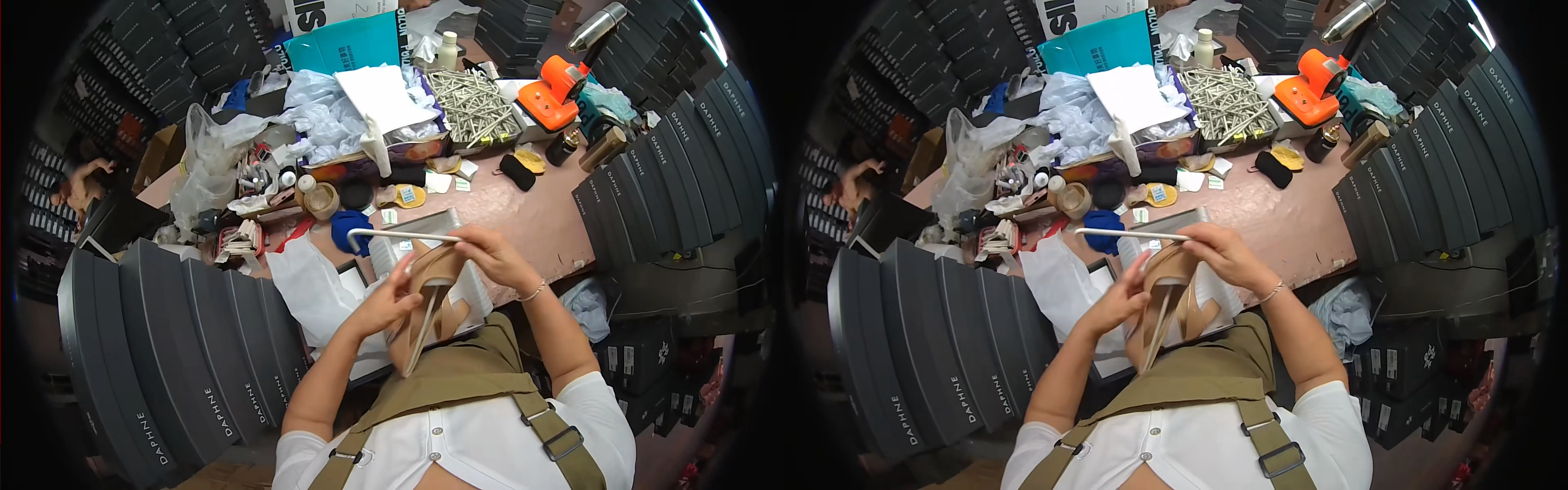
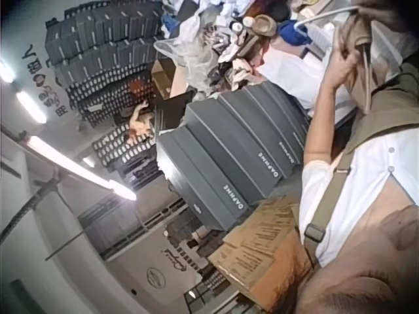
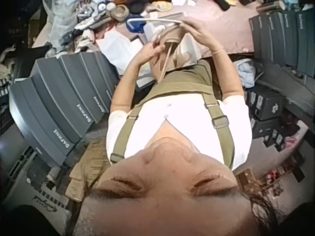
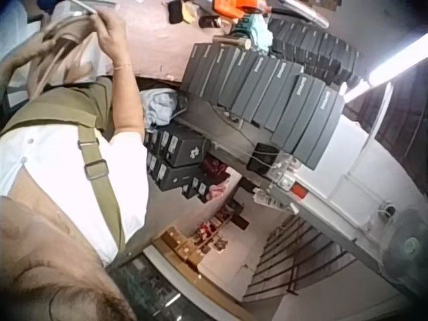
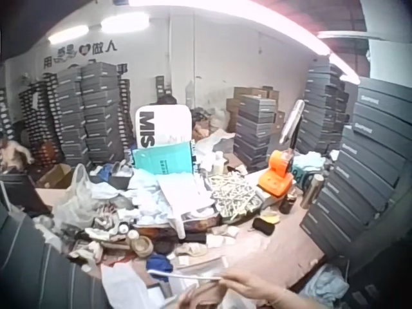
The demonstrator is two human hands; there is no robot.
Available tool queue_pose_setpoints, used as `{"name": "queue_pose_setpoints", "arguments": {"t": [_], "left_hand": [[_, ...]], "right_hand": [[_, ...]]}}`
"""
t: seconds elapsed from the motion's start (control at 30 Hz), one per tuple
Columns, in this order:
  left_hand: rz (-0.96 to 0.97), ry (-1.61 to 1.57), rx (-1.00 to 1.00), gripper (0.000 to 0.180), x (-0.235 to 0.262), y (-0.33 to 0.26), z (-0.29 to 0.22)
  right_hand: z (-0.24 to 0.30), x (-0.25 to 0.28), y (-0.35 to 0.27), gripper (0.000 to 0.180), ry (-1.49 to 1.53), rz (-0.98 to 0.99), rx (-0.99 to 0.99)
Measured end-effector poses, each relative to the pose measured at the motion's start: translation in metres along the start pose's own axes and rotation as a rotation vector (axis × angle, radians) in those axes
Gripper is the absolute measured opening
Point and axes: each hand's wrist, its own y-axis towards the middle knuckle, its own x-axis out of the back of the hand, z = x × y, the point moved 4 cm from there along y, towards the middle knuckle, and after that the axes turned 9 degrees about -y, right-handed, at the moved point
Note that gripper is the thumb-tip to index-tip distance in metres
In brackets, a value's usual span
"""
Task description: Packing pairs of high-heeled shoes into boxes with protective paper.
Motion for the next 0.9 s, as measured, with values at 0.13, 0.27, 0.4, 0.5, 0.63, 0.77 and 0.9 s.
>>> {"name": "queue_pose_setpoints", "arguments": {"t": [0.13,0.27,0.4,0.5,0.63,0.77,0.9], "left_hand": [[-0.019,-0.581,0.214,0.055,-0.012,0.019,0.041],[-0.475,-0.718,-0.087,0.057,0.002,0.023,0.059],[-0.618,-0.305,-0.367,0.072,-0.008,0.041,0.051],[-0.663,0.078,-0.421,0.076,0.008,0.051,0.034],[-0.683,-0.016,-0.315,0.071,0.057,0.069,0.005],[-0.509,-0.911,0.018,0.076,0.039,0.087,0.013],[-0.387,-1.189,0.041,0.081,0.017,0.098,0.033]], "right_hand": [[-0.015,-0.007,0.003,0.021,0.021,-0.357,-0.054],[-0.023,-0.045,-0.044,0.02,0.054,-0.101,-0.362],[-0.03,-0.086,-0.054,0.026,-0.082,0.027,-0.256],[-0.047,-0.074,-0.041,0.029,0.017,0.27,-0.256],[-0.079,0.012,0.0,0.032,-0.003,0.385,-0.502],[-0.168,0.107,0.121,0.024,-0.808,-0.137,-0.077],[-0.187,0.111,0.196,0.026,-0.94,-0.285,0.08]]}}
